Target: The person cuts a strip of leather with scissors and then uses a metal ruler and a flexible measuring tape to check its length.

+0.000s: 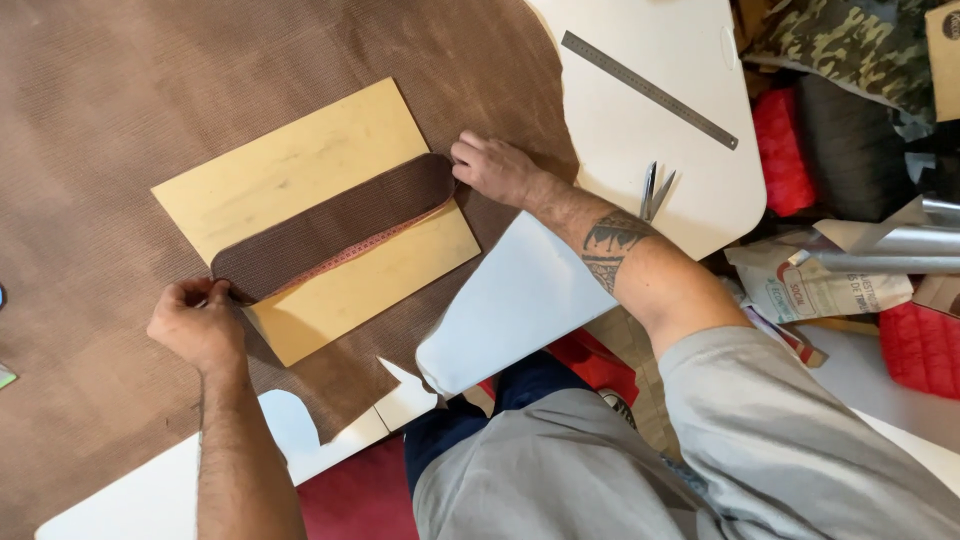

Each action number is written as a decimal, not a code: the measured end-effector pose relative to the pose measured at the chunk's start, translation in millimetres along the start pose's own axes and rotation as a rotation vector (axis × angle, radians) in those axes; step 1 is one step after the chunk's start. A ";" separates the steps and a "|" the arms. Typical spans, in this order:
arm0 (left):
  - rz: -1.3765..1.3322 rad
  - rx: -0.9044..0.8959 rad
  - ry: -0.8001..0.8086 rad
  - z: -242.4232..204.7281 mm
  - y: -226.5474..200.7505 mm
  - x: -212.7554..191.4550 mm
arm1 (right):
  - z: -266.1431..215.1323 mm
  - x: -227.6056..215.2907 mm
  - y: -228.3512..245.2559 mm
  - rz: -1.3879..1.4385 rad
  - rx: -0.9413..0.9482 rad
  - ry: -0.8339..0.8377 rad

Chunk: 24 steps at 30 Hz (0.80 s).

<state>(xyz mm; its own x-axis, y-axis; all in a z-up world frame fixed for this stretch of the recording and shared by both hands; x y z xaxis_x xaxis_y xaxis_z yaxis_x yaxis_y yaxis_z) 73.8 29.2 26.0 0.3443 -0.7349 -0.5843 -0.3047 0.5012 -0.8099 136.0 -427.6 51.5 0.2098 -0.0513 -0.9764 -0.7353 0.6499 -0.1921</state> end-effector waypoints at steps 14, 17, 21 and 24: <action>-0.045 0.146 -0.032 -5.0 -14.4 -2.3 | -0.2 7.4 -2.1 0.052 -0.020 0.032; -0.024 0.192 -0.063 -5.0 -10.9 -2.0 | -1.6 5.6 1.0 -0.007 -0.043 0.005; -0.038 0.042 -0.104 -4.3 -1.5 3.1 | -5.4 -0.9 -0.9 0.037 -0.035 -0.051; 0.033 0.170 -0.133 -7.7 -2.6 -18.8 | 8.4 -11.6 16.0 -0.006 -0.094 -0.088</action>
<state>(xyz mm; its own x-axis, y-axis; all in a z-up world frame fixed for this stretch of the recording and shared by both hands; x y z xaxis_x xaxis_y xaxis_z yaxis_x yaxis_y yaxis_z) 61.3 38.2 39.5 0.4538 -0.6557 -0.6034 -0.1673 0.6023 -0.7805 127.2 -410.2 60.5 0.2670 0.0147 -0.9636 -0.7902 0.5756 -0.2102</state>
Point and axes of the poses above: each hand's wrist, its own z-axis towards the middle knuckle, its own x-axis out of the palm, y = z × x, the point moved 9 cm from there along z, towards the middle knuckle, and after that the axes turned 13 degrees about -z, right-handed, at the moved point
